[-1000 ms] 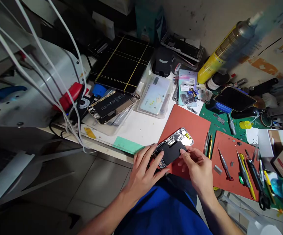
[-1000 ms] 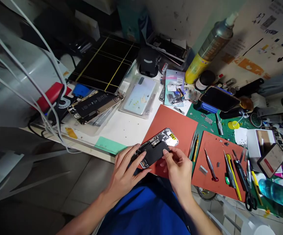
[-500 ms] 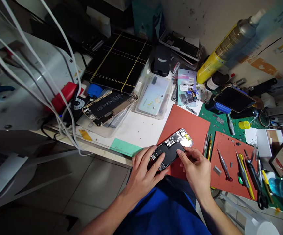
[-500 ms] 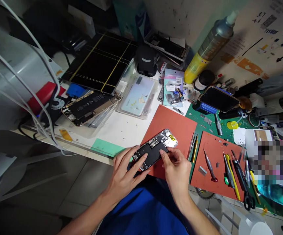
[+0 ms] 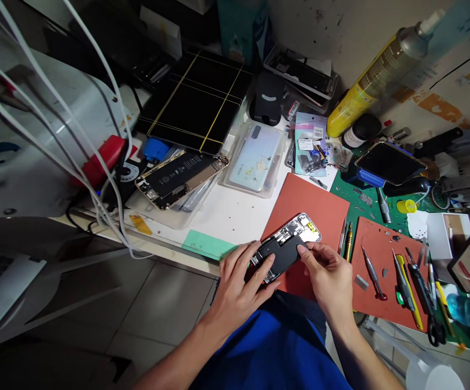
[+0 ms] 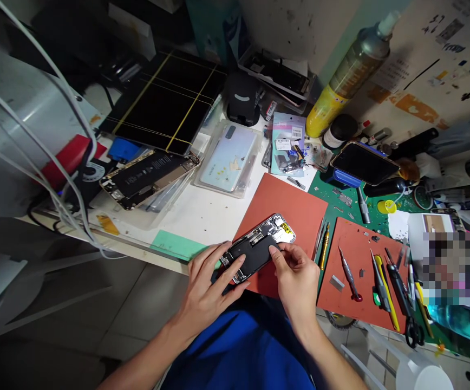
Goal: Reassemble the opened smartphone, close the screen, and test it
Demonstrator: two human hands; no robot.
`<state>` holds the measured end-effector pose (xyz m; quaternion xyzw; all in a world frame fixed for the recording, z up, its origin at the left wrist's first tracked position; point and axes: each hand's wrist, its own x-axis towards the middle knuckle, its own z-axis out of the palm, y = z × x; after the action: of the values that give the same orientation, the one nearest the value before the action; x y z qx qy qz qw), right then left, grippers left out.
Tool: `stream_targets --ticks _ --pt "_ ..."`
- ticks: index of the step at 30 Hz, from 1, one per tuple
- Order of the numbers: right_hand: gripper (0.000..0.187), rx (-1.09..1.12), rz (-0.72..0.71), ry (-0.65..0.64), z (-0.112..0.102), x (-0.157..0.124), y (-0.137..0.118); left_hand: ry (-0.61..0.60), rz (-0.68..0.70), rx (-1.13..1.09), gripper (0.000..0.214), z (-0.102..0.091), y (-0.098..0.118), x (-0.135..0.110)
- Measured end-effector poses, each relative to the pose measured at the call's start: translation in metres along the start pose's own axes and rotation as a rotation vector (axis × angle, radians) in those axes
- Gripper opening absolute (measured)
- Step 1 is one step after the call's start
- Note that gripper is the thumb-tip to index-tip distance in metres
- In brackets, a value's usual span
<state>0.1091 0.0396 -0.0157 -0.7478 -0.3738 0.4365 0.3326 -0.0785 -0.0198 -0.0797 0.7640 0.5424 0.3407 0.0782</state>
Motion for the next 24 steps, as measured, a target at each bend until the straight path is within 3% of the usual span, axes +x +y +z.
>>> stream_targets --ticks 8,19,24 --pt "0.041 -0.052 -0.05 0.037 0.001 -0.002 0.003 0.001 -0.008 -0.03 0.056 -0.003 0.001 0.004" --pt "0.04 -0.087 -0.052 0.049 -0.001 0.0 0.0 -0.013 -0.012 -0.03 0.059 -0.002 -0.001 0.001" --pt "0.036 -0.168 -0.169 0.058 -0.003 -0.002 0.01 -0.023 -0.014 -0.031 0.06 -0.003 -0.001 0.002"
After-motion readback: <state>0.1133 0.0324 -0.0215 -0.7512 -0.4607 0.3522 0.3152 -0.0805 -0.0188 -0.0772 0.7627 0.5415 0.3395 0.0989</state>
